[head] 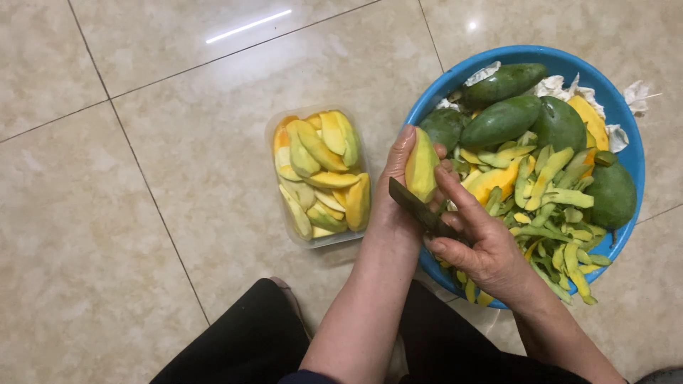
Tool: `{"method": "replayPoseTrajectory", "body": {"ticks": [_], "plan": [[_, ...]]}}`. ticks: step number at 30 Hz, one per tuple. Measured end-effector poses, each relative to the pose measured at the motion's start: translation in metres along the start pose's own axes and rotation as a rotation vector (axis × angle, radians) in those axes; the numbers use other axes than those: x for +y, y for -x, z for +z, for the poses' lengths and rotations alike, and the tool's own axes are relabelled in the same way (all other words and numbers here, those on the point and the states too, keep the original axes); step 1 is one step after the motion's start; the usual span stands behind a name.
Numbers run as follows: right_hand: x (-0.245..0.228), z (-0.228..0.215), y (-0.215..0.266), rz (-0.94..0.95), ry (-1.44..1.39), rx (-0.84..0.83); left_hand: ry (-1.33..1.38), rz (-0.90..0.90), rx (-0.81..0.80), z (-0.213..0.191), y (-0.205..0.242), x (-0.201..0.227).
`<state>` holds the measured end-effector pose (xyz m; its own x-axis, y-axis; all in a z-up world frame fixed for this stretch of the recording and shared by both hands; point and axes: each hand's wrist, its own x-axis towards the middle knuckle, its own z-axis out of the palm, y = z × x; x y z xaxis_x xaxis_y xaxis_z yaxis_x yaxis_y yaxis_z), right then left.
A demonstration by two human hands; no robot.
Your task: Peeling and slicing green mangoes using a knife and placing them in a container
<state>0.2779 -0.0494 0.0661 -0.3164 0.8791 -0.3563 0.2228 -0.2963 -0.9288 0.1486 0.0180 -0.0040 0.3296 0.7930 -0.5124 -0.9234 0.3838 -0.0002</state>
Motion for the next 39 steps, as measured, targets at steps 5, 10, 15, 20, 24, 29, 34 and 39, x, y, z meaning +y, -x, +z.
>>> {"method": "replayPoseTrajectory", "body": {"ticks": [5, 10, 15, 20, 24, 29, 34, 39], "plan": [[0.0, -0.006, 0.001, -0.011, -0.061, -0.01, 0.142, -0.023, -0.055, -0.001, -0.004, -0.01], [0.002, -0.008, 0.005, -0.012, -0.052, -0.005, 0.111, -0.011, -0.007, 0.006, -0.003, -0.013], [0.003, -0.011, 0.007, -0.026, -0.093, -0.008, 0.201, -0.035, -0.11, -0.003, -0.014, -0.023], [0.002, -0.013, 0.009, 0.012, -0.089, 0.001, 0.231, -0.05, -0.137, 0.001, -0.012, -0.021], [-0.004, -0.011, 0.007, 0.008, -0.003, 0.011, 0.178, -0.022, -0.073, 0.013, -0.001, -0.015], [-0.007, -0.004, 0.003, 0.0, 0.178, 0.063, 0.178, -0.012, -0.114, 0.007, 0.002, -0.016], [0.003, -0.002, -0.001, -0.053, 0.221, 0.117, 0.143, 0.019, -0.099, 0.012, 0.007, -0.016], [-0.004, 0.001, -0.001, -0.114, 0.102, 0.108, 0.099, 0.041, -0.143, 0.019, 0.013, -0.015]]}}
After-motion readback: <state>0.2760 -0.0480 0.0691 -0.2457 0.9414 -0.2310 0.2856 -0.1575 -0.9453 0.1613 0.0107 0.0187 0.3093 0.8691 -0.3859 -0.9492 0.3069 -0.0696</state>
